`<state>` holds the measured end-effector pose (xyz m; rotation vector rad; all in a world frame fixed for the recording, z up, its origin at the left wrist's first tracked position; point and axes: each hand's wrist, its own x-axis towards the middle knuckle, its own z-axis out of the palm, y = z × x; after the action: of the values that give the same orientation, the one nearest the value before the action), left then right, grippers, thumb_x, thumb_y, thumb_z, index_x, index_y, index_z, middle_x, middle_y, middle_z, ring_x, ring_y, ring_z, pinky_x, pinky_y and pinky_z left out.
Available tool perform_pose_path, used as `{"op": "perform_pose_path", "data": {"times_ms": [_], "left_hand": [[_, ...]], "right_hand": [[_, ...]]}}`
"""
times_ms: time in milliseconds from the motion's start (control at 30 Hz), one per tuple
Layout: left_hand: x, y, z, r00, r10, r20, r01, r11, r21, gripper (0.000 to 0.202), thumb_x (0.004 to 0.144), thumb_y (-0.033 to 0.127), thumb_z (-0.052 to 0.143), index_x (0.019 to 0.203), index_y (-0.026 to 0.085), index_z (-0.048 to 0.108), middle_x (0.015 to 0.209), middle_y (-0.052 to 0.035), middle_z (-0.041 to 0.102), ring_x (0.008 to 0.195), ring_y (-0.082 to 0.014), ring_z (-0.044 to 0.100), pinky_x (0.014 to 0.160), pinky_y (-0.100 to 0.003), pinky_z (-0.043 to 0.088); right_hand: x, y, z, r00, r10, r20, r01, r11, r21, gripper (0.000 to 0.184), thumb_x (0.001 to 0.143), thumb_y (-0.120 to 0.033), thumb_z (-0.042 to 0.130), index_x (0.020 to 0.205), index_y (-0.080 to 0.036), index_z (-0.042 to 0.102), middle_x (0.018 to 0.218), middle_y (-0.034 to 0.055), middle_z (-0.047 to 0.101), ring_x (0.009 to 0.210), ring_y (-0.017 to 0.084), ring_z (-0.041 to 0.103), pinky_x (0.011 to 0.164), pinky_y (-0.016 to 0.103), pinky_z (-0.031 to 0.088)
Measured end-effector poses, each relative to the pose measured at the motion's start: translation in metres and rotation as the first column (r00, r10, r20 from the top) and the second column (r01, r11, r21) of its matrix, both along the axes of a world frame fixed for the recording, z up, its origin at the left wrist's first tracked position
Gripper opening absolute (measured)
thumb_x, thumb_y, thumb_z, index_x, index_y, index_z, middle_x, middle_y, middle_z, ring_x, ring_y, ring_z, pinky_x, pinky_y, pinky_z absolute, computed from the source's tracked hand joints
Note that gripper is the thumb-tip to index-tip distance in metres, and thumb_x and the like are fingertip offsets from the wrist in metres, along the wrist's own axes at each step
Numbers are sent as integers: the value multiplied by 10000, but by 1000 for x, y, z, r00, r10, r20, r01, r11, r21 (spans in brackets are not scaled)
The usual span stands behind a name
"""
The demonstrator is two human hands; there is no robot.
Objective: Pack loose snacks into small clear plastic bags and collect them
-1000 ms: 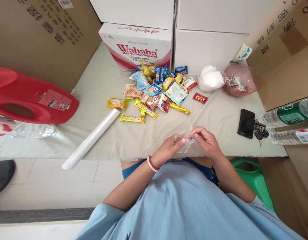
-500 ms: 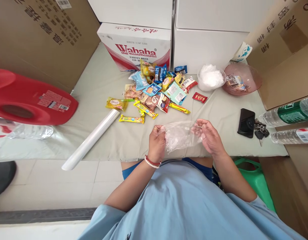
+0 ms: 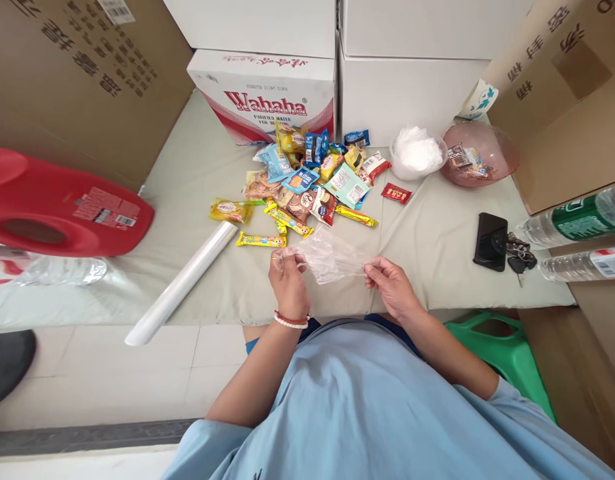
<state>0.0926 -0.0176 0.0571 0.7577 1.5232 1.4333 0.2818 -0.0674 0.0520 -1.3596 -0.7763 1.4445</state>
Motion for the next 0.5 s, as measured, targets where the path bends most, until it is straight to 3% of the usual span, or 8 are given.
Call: {"op": "perform_pose_path", "data": {"times_ms": [133,200,267,367,433,500], "left_hand": [[-23,15,4,991,0,131,1,1000,-5,253,814,406,717,821,222,544,599,93,412,537,-76,408,523,-184,355],[-34,18,8,979,-93,182,107,992,-66,287,735,393,786,812,200,588,586,99,401,497,-59,342,454,-178,285],[-43,18,13,939,-260,225,297,943,-152,339,668,401,846,801,175,631,584,94,422,469,-43,308,409,-177,231],[-50,16,20,845,-477,243,527,820,-224,399,632,449,893,792,158,672,538,99,398,433,-33,290,389,-175,216],[-49,14,21,812,-532,242,580,783,-225,428,625,484,905,784,161,674,523,98,394,427,-35,301,390,-172,223],[-45,12,20,810,-531,251,580,788,-205,435,636,506,900,778,169,664,535,91,408,433,-38,319,395,-168,227]], "right_hand": [[26,5,5,991,107,79,-110,994,29,408,776,-592,815,871,-214,692,698,-37,560,654,123,494,661,277,453],[37,8,8,984,140,110,-145,989,43,384,791,-572,816,872,-213,707,686,-39,562,663,121,502,676,274,461],[47,11,11,991,104,80,-108,993,43,371,769,-552,845,858,-220,705,736,-27,604,714,126,548,712,272,492],[55,16,13,997,8,-73,-8,1000,-1,387,716,-525,891,854,-230,681,953,13,697,872,152,645,828,313,563],[54,20,11,984,-47,-170,39,998,-51,416,691,-518,909,855,-233,653,1019,26,716,891,162,674,851,347,591],[50,23,7,976,-108,-191,93,992,-85,452,669,-526,920,864,-234,635,925,8,703,774,136,660,732,303,594]]}}
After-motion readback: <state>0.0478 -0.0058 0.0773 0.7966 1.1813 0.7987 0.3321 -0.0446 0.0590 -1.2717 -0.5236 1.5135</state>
